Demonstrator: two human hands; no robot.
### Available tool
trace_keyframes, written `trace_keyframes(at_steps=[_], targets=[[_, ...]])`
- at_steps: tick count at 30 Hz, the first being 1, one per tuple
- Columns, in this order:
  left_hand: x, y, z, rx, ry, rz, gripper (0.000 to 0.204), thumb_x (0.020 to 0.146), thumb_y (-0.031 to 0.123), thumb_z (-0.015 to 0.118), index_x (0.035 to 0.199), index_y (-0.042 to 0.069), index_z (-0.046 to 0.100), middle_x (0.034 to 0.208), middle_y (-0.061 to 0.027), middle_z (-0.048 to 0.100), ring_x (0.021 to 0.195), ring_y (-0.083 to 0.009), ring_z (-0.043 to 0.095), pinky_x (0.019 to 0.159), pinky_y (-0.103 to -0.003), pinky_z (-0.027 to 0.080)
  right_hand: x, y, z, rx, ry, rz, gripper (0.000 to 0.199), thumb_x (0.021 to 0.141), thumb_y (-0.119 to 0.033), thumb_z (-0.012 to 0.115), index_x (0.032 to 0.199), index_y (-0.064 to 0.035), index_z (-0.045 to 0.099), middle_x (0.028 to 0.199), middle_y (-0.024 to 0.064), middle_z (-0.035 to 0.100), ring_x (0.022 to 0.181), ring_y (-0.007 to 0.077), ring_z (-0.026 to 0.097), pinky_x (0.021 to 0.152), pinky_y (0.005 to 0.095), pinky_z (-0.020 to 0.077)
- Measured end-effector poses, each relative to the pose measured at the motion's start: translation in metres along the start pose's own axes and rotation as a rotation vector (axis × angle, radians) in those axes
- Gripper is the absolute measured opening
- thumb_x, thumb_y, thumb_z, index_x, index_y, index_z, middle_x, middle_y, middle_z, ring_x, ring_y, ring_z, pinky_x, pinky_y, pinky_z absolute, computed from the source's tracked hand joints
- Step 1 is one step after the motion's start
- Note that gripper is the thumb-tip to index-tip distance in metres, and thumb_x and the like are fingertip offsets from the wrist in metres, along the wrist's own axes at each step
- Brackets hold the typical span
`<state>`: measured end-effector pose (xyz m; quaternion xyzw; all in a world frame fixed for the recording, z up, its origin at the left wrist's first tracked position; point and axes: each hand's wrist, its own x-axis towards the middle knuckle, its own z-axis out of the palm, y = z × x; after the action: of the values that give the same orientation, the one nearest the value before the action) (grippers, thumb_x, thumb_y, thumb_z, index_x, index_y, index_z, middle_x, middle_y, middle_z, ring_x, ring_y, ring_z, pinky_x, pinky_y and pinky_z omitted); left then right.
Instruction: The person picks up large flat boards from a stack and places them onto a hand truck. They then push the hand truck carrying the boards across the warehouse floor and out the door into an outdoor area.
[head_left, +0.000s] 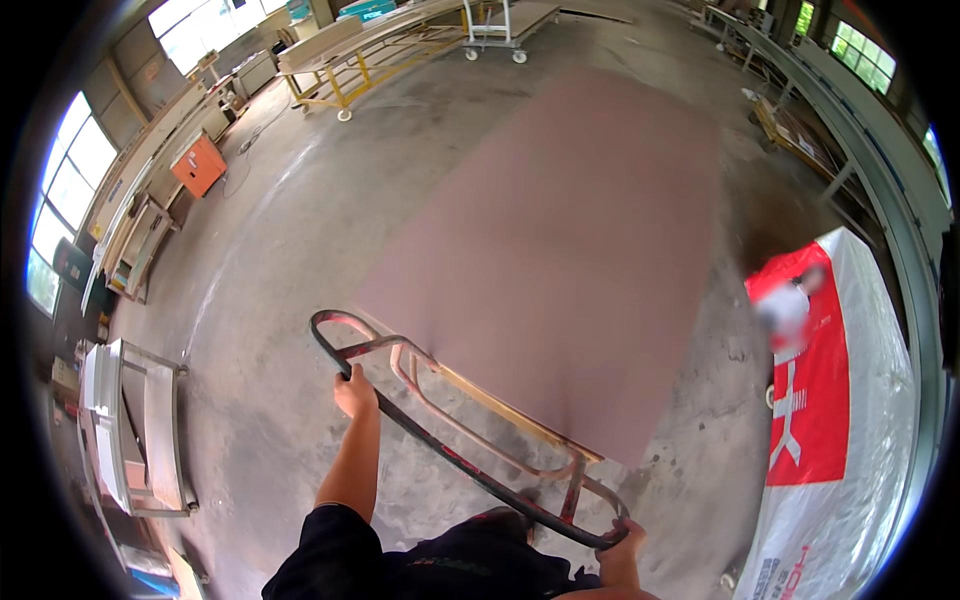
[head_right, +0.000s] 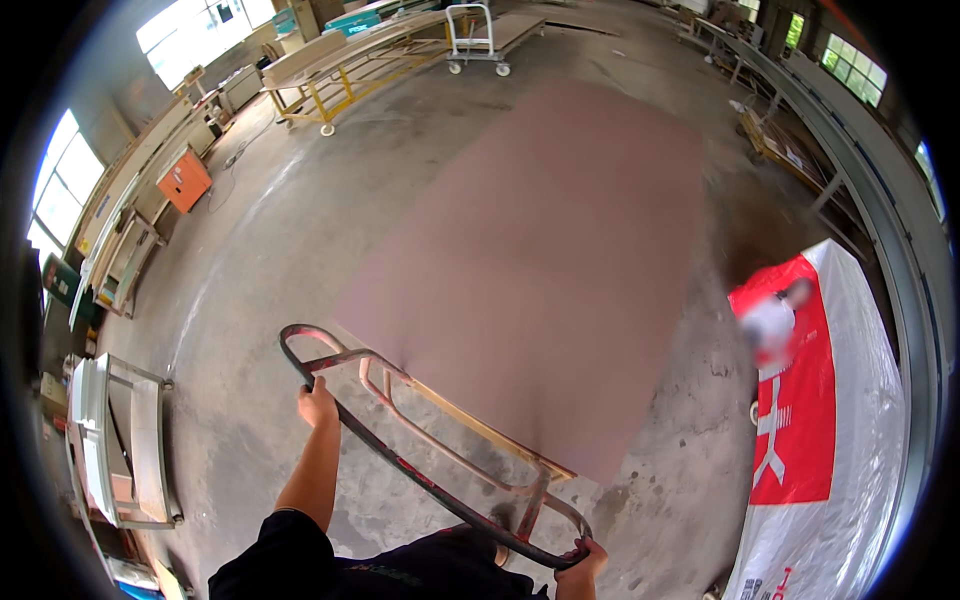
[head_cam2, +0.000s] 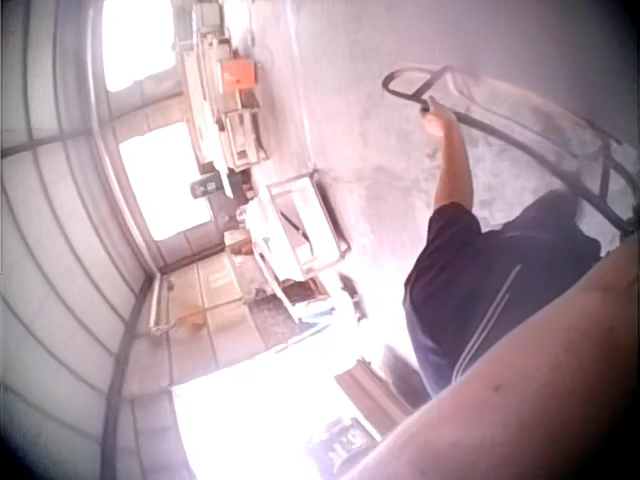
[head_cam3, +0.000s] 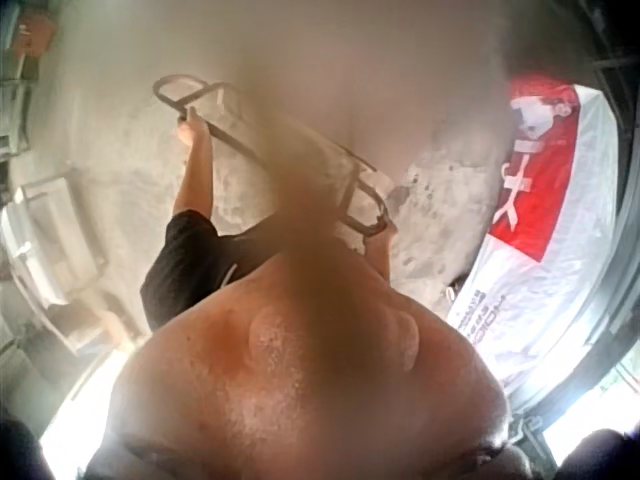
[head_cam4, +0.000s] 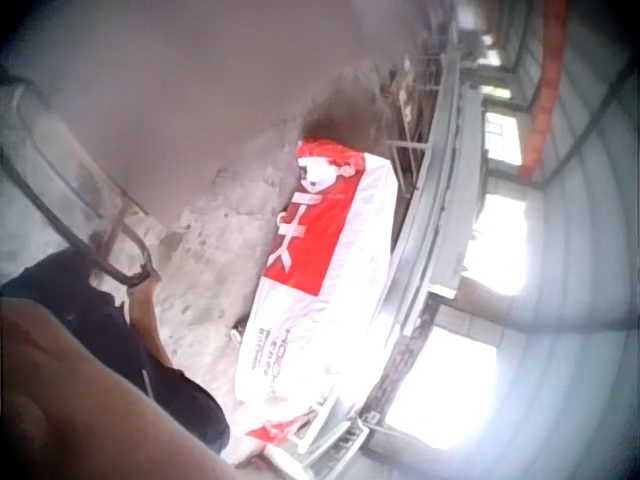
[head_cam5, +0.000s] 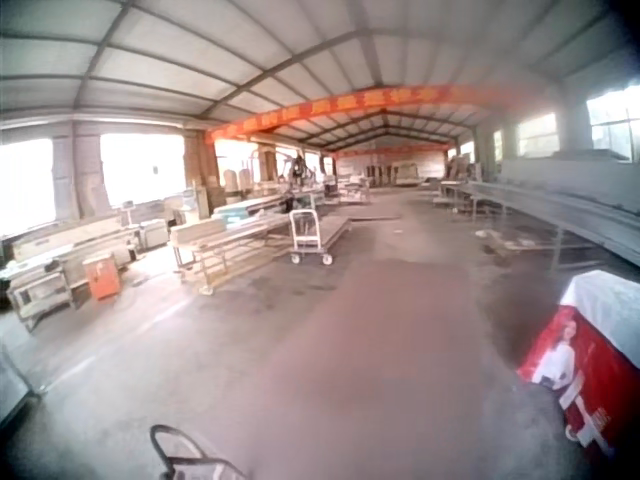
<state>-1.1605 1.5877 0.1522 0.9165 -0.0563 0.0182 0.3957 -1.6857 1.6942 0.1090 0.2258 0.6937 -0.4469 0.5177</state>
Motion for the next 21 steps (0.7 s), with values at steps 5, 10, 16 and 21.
trace_keyframes(at_steps=[5,10,16,21], targets=[[-0.020,0.058,0.046,-0.037,-0.014,-0.030,0.038,0.070,0.033,0.058,0.086,-0.002,0.060,0.082,-0.0229,0.062,0.082,-0.0388,0.059,0.074,-0.045,0.044,0.036,-0.049,0.039,-0.033,-0.049,-0.063,0.010,0.068,-0.017,0.052,0.067,-0.0090,0.048,0.056,0.0007,0.047,0.042,0.0124,0.039,0.039,0.0235,0.0322],[-0.029,0.105,0.096,-0.105,-0.090,-0.106,0.040,0.070,0.034,0.057,0.090,0.000,0.060,0.088,-0.0218,0.062,0.086,-0.0384,0.058,0.078,-0.044,0.044,0.071,-0.105,0.097,-0.041,-0.066,-0.154,0.010,0.068,-0.017,0.050,0.064,-0.0094,0.047,0.056,0.0026,0.048,0.048,0.0172,0.042,0.050,0.0318,0.0344],[-0.059,0.184,0.157,-0.135,-0.129,-0.141,0.042,0.071,0.036,0.056,0.092,0.000,0.058,0.089,-0.0198,0.063,0.087,-0.0368,0.059,0.078,-0.043,0.045,0.123,-0.180,0.157,0.000,-0.178,-0.247,0.011,0.069,-0.017,0.049,0.062,-0.0097,0.045,0.058,0.0035,0.047,0.059,0.0189,0.047,0.064,0.0360,0.0383],[-0.062,0.229,0.220,-0.157,-0.143,-0.134,0.044,0.072,0.040,0.057,0.094,0.001,0.058,0.091,-0.0187,0.063,0.088,-0.0354,0.059,0.078,-0.043,0.045,0.126,-0.234,0.222,0.090,-0.261,-0.278,0.010,0.068,-0.015,0.049,0.061,-0.0103,0.045,0.056,0.0024,0.046,0.056,0.0178,0.046,0.061,0.0347,0.0420]])
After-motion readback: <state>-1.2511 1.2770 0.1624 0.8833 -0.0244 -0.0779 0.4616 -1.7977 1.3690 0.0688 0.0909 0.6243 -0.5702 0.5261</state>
